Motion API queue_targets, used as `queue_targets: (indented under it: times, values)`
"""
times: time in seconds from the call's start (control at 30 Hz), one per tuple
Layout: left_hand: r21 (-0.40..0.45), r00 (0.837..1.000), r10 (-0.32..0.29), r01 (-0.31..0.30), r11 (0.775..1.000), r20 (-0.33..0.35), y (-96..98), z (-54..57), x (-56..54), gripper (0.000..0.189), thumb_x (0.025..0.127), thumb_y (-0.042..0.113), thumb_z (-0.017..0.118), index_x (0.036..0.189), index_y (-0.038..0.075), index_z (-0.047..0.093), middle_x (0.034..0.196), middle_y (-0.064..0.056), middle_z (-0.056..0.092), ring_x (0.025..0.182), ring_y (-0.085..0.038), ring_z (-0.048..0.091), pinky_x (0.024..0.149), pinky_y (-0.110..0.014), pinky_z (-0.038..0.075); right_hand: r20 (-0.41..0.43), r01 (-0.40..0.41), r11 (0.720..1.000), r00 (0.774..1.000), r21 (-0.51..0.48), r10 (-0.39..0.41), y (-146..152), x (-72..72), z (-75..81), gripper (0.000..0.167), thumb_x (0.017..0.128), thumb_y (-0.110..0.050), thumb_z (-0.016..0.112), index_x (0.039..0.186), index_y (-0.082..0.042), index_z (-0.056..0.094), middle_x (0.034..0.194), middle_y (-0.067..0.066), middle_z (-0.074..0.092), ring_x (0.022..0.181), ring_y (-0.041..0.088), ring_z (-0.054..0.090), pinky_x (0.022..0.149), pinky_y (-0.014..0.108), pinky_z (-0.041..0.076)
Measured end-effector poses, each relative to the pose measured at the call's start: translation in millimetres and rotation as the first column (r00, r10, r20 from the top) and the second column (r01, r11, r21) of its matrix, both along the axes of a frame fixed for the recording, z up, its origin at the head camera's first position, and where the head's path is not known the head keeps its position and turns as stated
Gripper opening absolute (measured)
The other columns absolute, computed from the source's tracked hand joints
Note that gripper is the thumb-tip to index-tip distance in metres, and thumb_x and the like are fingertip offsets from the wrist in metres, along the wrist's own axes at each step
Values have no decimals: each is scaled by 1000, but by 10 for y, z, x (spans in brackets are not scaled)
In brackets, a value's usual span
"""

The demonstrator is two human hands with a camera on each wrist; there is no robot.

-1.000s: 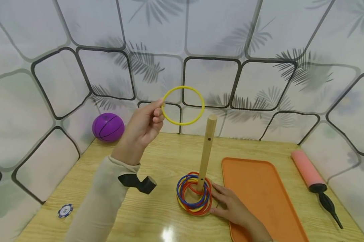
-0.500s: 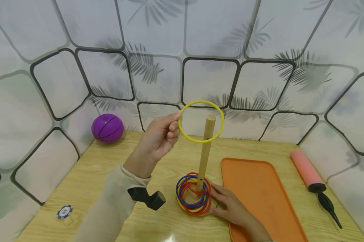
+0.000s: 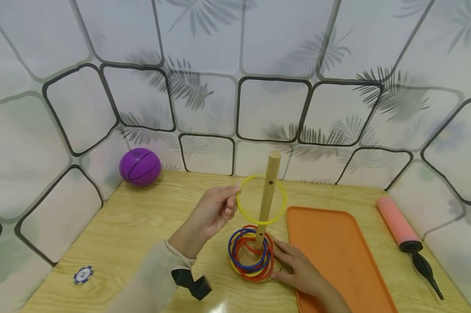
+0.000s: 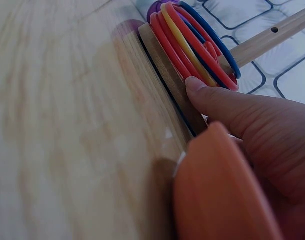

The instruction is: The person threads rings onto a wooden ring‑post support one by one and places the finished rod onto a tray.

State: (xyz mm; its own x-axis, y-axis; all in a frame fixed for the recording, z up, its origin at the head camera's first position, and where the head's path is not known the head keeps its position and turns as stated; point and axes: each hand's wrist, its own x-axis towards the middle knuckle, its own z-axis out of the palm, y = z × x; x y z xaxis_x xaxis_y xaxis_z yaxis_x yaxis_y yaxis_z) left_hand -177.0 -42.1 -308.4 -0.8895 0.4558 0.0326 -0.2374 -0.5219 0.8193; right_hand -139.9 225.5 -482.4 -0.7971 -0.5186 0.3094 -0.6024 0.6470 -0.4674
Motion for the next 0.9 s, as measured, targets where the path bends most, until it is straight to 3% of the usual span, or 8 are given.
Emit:
queue_targets:
  times: [0.27, 0.43, 0.63, 0.9]
  values:
    - [-102, 997, -21, 28, 994, 68, 13, -392, 30, 25, 100, 13, 46, 76, 8, 53, 50, 9, 50, 41, 1, 48, 41, -9, 38, 97, 19, 1000, 995, -3, -19, -5, 11, 12, 64, 84, -44, 68, 137, -11, 51, 143, 17, 42, 128, 42, 39, 97, 66, 32]
    - [-156, 996, -33, 45, 987, 78, 12, -621, 29, 28, 99, 14, 48, 72, 9, 51, 51, 9, 50, 42, 1, 47, 41, -10, 38, 82, 39, 999, 996, 19, -41, -11, 19, 14, 64, 83, -43, 70, 133, -6, 54, 138, 20, 47, 124, 45, 41, 94, 65, 36]
    - [-246, 994, -8, 35, 969, 110, -9, -886, 9, 35, 98, 16, 51, 63, 13, 51, 50, 9, 49, 42, 1, 46, 40, -10, 38, 68, 37, 999, 997, 12, -38, -4, 8, 4, 65, 83, -44, 69, 136, -10, 52, 140, 16, 46, 125, 41, 42, 94, 63, 37]
    - [-259, 988, 12, 29, 965, 156, -71, -1148, -48, 32, 97, 13, 52, 65, 12, 53, 50, 10, 50, 41, 2, 47, 40, -9, 39, 102, 28, 1000, 994, -2, -28, -4, 1, 3, 63, 83, -44, 69, 136, -13, 53, 145, 14, 41, 129, 40, 38, 98, 64, 32]
